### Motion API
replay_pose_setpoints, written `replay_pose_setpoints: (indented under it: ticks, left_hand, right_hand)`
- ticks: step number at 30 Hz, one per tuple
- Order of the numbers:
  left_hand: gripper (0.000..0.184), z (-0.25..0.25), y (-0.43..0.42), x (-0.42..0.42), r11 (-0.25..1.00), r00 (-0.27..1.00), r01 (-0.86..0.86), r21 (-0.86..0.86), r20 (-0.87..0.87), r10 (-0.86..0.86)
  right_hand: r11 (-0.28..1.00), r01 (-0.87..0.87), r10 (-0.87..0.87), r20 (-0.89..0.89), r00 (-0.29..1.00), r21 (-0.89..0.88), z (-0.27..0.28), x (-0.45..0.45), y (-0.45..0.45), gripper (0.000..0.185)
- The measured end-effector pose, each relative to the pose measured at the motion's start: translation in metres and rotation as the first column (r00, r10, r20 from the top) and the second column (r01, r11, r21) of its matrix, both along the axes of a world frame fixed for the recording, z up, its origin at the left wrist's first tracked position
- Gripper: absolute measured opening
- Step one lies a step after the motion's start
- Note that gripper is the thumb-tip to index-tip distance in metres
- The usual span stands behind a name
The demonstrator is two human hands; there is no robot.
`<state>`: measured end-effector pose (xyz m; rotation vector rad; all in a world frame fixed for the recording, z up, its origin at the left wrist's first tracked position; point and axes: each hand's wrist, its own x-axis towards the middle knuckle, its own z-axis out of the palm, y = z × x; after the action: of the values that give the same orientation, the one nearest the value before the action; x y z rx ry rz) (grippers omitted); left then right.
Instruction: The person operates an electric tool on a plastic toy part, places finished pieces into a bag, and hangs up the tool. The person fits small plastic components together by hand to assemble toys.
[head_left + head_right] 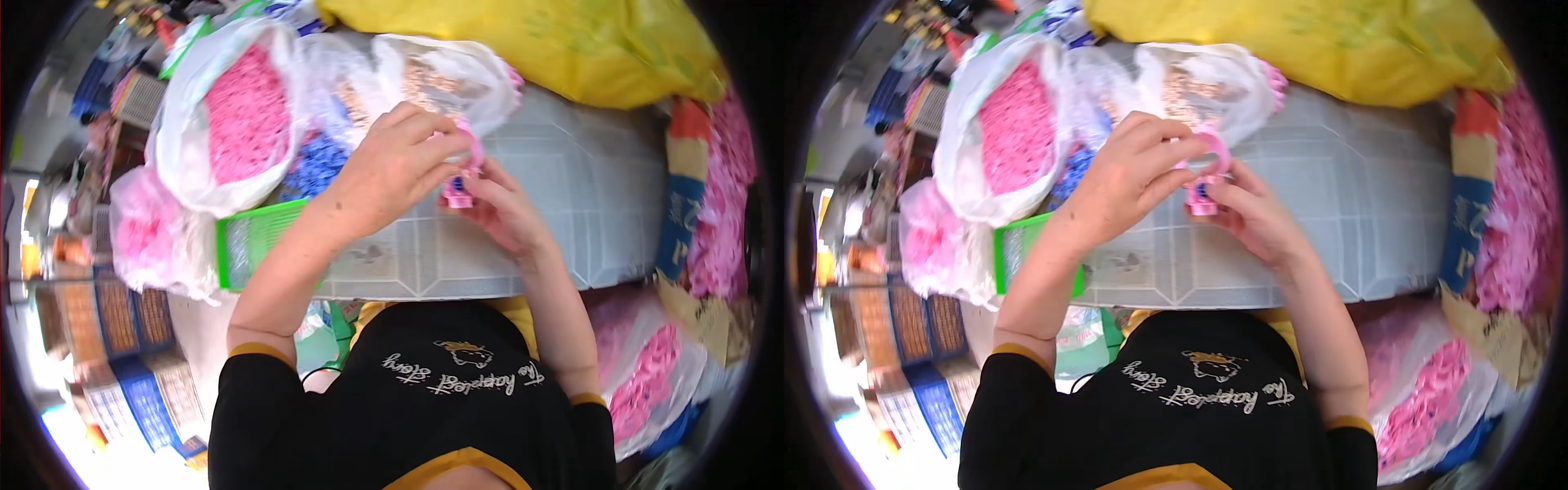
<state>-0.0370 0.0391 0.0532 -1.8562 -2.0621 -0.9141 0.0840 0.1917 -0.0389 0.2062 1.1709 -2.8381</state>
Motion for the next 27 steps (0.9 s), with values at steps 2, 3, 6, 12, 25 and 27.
replay_pose_setpoints:
  ticks: [2, 3, 6, 12, 25, 27]
  left_hand:
    - [0.021, -0.003, -0.029, -0.014, 0.965, 0.964, -0.261, 0.026, -0.038, 0.262]
    - [0.022, -0.006, -0.043, -0.025, 0.928, 0.927, -0.37, 0.047, -0.05, 0.372]
    - [0.023, -0.022, -0.101, -0.081, 0.662, 0.658, -0.749, -0.028, -0.141, 0.739]
    - [0.023, -0.081, -0.191, -0.193, 0.569, 0.625, -0.767, -0.295, -0.144, 0.767]
    - [0.02, -0.034, -0.136, -0.122, 0.726, 0.594, -0.672, -0.147, 0.479, 0.646]
    - [0.022, -0.023, -0.1, -0.067, 0.862, 0.546, -0.488, -0.136, 0.723, 0.423]
  right_hand:
    - [0.999, -0.025, 0.024, 0.029, 0.999, 0.037, -0.003, -0.001, -0.001, 0.032]
    - [0.998, -0.037, 0.036, 0.041, 0.999, 0.045, -0.003, 0.0, -0.001, 0.032]
    - [0.998, -0.044, 0.039, 0.087, 0.995, 0.051, 0.003, -0.001, -0.003, 0.031]
    - [0.993, -0.016, 0.001, 0.122, 0.993, 0.117, -0.002, -0.001, -0.006, 0.022]
    - [0.881, 0.325, -0.308, -0.105, 0.946, 0.344, 0.002, 0.043, -0.003, 0.026]
    - [0.692, 0.474, -0.375, -0.291, 0.88, 0.544, -0.001, 0.053, -0.005, 0.029]
